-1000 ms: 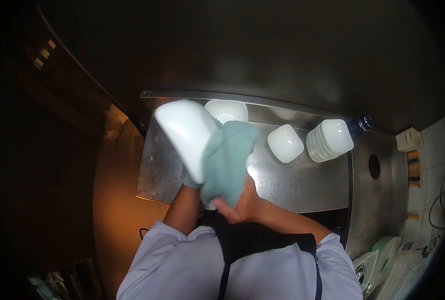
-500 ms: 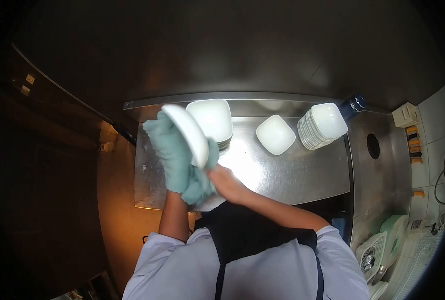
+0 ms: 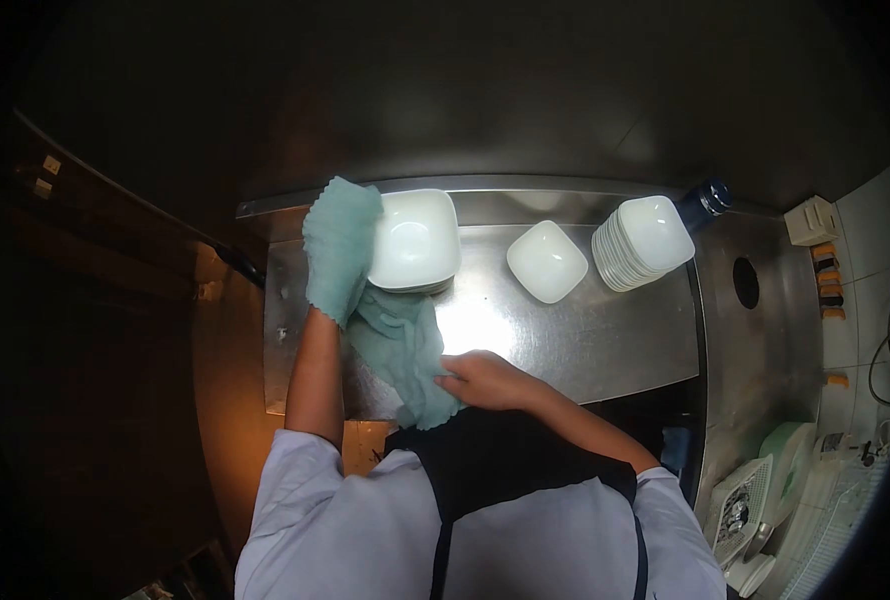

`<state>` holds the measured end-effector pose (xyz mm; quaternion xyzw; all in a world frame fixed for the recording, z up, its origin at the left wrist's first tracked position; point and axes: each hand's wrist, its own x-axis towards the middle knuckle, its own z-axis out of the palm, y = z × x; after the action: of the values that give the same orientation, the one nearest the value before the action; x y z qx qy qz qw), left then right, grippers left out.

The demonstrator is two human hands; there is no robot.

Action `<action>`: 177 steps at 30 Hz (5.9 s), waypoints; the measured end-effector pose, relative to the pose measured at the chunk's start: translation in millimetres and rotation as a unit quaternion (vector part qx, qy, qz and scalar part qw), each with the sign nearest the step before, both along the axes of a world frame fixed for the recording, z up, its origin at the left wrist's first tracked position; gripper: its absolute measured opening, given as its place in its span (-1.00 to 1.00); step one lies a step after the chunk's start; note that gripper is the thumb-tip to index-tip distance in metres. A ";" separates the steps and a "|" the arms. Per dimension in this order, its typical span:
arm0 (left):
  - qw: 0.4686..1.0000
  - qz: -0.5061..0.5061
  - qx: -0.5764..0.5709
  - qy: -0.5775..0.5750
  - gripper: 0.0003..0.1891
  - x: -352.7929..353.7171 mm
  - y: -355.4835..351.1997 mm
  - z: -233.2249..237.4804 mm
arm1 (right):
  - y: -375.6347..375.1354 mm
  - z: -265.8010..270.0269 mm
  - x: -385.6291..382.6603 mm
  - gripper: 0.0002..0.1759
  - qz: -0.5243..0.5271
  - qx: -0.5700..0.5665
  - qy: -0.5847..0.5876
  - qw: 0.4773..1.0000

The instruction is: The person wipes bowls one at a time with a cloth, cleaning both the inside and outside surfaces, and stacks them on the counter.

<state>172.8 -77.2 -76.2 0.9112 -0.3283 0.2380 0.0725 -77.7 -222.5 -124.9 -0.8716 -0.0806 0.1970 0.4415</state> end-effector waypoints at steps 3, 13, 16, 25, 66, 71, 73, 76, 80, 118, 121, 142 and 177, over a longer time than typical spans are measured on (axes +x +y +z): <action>0.999 -0.022 -0.032 -0.006 -0.74 1.3 -2.4 1.2 | -13.0 -8.6 -7.6 -0.61 -0.061 -0.002 -0.010 0.998; 0.602 0.064 -0.661 0.444 -0.81 -41.8 51.6 17.5 | -144.9 -116.5 -26.0 -0.66 -0.267 -0.422 -0.252 0.829; 0.598 0.058 -0.665 0.444 -0.82 -67.2 69.3 27.3 | -156.0 -132.2 -34.8 -0.73 -0.254 -0.357 -0.271 0.857; 0.791 -0.071 -0.455 0.404 -0.84 -133.8 32.5 31.3 | -100.7 -39.1 -72.8 -0.68 -0.215 -0.229 -0.315 0.896; 0.429 -0.102 -0.723 0.532 -0.66 -145.1 48.3 13.3 | 50.1 98.4 81.8 -0.67 -0.051 -0.114 -0.343 0.931; 0.454 -0.106 -0.717 0.518 -0.62 -149.1 58.8 12.4 | 21.5 108.2 79.0 -0.65 -0.171 -0.267 -0.368 0.874; 0.464 -0.125 -0.717 0.505 -0.61 -151.0 45.6 9.6 | 34.7 110.1 92.2 -0.68 -0.217 -0.159 -0.447 0.853; 0.479 -0.136 -0.721 0.481 -0.56 -134.0 44.3 -12.5 | 64.7 98.0 88.7 -0.70 -0.191 -0.036 -0.410 0.891; 0.475 -0.102 -0.732 0.478 -0.56 -125.9 61.7 -4.0 | 34.2 121.6 69.9 -0.64 0.028 -0.138 -0.257 0.956; 0.885 0.109 -0.347 0.292 -0.54 -88.7 70.2 -70.5 | 46.6 55.9 20.5 -0.41 -0.223 0.396 0.018 0.890; 0.877 0.063 -0.386 0.280 -0.73 -90.5 66.9 -51.9 | 55.8 118.2 0.4 -0.41 -0.253 0.402 -0.022 0.880; 0.982 0.006 -0.168 0.088 -0.92 -29.7 12.3 32.7 | 23.0 13.7 12.7 -0.62 0.045 0.077 0.051 0.995; 0.493 0.074 -0.716 0.489 -0.63 -114.9 63.4 18.9 | -247.3 -18.5 -45.0 -0.56 -0.449 -0.416 -0.225 0.758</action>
<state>57.9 -13.8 -57.4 0.5383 0.1111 -0.0880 0.8307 -122.7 -469.9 -143.4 -0.9252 0.3122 -0.2116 0.0429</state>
